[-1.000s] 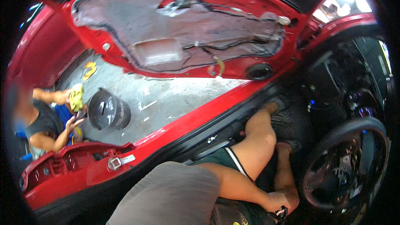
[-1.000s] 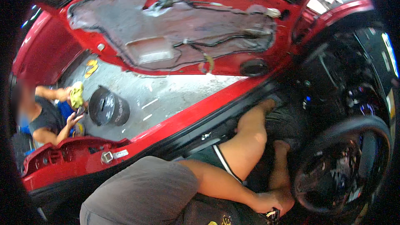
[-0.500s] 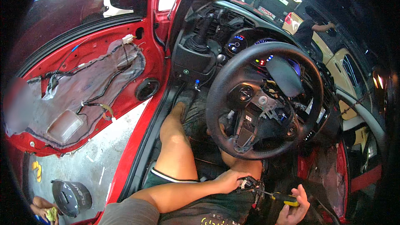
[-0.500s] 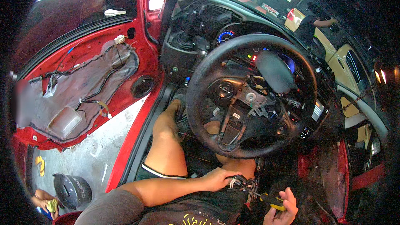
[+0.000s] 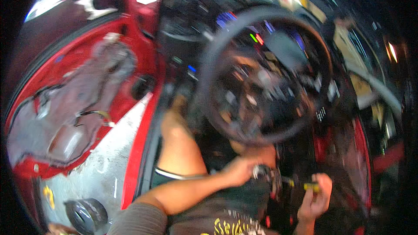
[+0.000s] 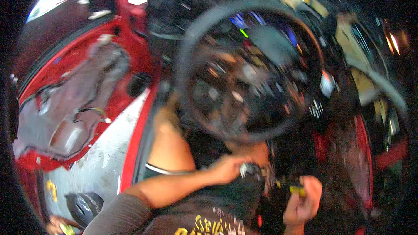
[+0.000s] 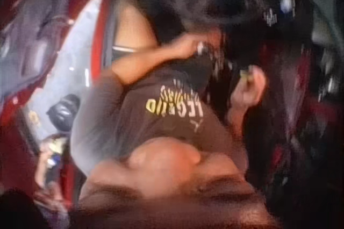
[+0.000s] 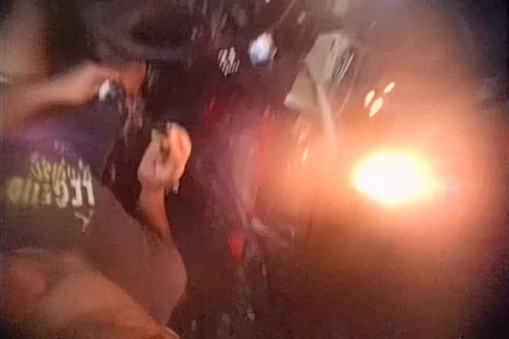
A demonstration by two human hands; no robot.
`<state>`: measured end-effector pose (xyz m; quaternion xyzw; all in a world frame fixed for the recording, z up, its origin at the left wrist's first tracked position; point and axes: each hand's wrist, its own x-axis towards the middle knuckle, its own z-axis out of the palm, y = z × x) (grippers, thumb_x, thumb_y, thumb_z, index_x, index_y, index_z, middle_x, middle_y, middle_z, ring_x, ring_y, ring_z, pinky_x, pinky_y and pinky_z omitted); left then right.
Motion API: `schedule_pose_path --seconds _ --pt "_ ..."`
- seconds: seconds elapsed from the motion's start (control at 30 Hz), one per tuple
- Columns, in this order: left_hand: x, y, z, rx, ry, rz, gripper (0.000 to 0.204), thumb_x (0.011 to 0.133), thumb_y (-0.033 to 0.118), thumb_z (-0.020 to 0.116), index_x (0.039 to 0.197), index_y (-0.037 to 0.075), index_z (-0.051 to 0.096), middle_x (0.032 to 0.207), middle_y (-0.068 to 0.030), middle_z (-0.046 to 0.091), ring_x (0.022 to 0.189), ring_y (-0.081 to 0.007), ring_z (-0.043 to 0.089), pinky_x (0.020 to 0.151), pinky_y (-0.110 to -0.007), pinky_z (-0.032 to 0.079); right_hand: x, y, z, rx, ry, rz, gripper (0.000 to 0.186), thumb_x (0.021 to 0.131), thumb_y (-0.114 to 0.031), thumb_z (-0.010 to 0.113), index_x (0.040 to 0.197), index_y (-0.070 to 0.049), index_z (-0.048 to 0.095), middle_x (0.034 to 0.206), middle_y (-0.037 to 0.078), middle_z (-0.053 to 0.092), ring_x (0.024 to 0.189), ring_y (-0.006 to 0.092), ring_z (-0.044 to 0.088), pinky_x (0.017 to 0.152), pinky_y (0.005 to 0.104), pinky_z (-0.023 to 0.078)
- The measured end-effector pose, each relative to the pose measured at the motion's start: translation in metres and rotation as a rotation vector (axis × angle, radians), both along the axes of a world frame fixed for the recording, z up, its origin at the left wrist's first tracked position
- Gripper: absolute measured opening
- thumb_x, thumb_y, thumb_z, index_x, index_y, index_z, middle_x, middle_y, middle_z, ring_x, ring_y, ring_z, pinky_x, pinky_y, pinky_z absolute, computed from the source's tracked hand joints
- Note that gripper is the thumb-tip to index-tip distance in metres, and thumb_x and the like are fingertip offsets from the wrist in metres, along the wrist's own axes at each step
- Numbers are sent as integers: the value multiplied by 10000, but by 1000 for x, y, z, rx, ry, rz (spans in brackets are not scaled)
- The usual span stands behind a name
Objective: The person removes the center horn cover and a lower trim piece from the steering wheel using a screwdriver. They then detach the airbag module by unscrewing fasteners and disconnecting the electrical connector. Finally, they reattach the airbag module and snap the center horn cover back into place.
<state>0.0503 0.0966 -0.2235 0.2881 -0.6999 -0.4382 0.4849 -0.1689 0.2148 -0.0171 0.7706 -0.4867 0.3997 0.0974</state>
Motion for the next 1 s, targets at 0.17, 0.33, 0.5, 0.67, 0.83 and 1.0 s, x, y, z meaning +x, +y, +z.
schedule_pose_path --seconds 0.17,0.33,0.5,0.67,0.83,1.0 --pt "4 -9 -16 67 -52 24 394 1009 -20 627 1395 26 689 1242 -177 788 1082 -212 767 923 -341 583 7 -9 -4 122 -257 153 376 984 -22 563 1355 31 596 1386 301 620 1263 385 638 1109 488 499" --pt "-2 1 14 277 -211 -126 385 1041 -33 612 1416 29 678 1126 -86 786 974 -94 698 875 -298 577 -4 -5 -3 -84 -92 23 540 771 -229 956 1222 -19 746 1226 182 602 1076 264 625 934 359 539" --pt "0 0 -3 400 -150 -149 458 1038 -31 640 1491 30 605 1199 -84 766 1057 -120 694 926 -303 569 5 -31 -1 -47 -286 207 504 807 91 767 1299 33 670 1275 252 645 1111 310 679 971 403 564" --pt "-3 -2 -2 423 -116 -167 448 1039 -61 608 1481 11 594 1246 -89 755 1106 -130 705 971 -296 574 5 -31 -2 38 -359 290 521 830 167 663 1340 68 614 1390 314 616 1197 352 683 1049 435 561" --pt "0 3 4 386 -117 -141 457 1033 -76 594 1480 17 599 1205 -79 761 1058 -127 714 954 -296 580 1 -32 -10 52 -158 202 731 808 143 815 1473 12 539 1403 313 611 1213 365 687 1024 434 585" --pt "-1 4 6 381 -101 -123 453 1041 -73 585 1481 35 602 1185 -65 755 997 -112 714 894 -275 585 7 -26 -1 113 -636 159 797 853 143 781 1561 45 429 1361 244 654 1206 308 690 1070 410 550"
